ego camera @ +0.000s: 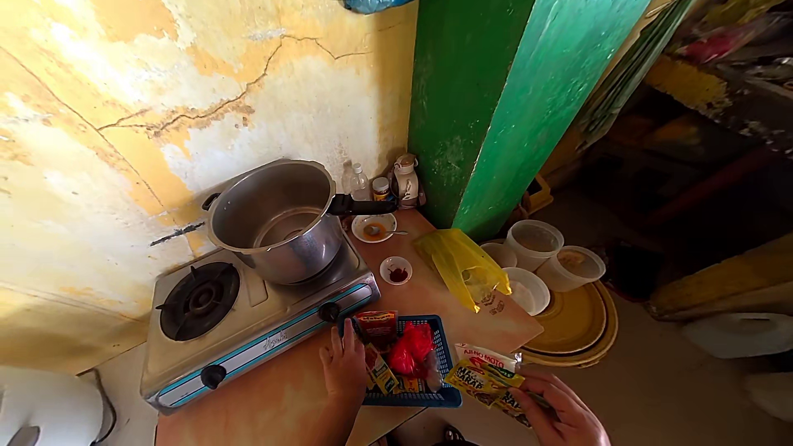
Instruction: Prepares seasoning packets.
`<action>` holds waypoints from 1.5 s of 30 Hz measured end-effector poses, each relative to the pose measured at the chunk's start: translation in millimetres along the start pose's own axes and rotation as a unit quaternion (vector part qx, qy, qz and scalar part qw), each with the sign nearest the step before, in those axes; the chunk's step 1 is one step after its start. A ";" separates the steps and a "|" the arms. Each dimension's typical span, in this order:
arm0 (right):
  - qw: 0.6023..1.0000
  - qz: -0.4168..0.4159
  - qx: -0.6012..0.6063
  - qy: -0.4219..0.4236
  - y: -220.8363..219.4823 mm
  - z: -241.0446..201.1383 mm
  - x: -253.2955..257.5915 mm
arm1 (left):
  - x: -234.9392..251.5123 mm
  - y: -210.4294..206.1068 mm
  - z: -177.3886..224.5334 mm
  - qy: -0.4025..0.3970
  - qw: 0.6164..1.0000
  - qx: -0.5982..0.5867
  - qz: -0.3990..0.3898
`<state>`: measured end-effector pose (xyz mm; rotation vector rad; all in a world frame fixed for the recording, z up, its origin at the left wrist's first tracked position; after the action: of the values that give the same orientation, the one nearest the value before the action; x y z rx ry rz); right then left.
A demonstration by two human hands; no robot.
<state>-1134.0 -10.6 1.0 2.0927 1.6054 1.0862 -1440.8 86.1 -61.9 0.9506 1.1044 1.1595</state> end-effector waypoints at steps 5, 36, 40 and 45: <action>1.000 -0.008 0.009 0.005 -6.2 -3.9 2.9 | 8.6 -9.3 18.0 -0.071 0.975 0.105 -0.184; 1.000 -0.025 0.016 0.010 -22.9 -8.6 2.5 | 14.9 -59.6 46.1 -0.020 0.979 -0.027 -0.202; 0.999 -0.033 0.011 0.005 -21.2 -9.0 2.2 | 6.5 -57.9 61.2 -0.038 0.968 -0.047 -0.243; 1.000 -0.022 0.008 0.011 -17.3 -6.4 3.6 | 2.1 -50.2 46.0 -0.033 0.973 -0.057 -0.221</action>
<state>-1150.3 -2.8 -4.2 2.0518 1.6683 1.0874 -1385.4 79.2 -100.9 0.6086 1.1123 0.8095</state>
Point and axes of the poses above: each hand's wrist, its own x-axis towards the middle knuckle, its own y-axis out of the back of the hand, z = x × y, the point moved 4 cm from there along x, towards the middle knuckle, and after that the axes turned 13 degrees about -x, right-handed, at the moved point
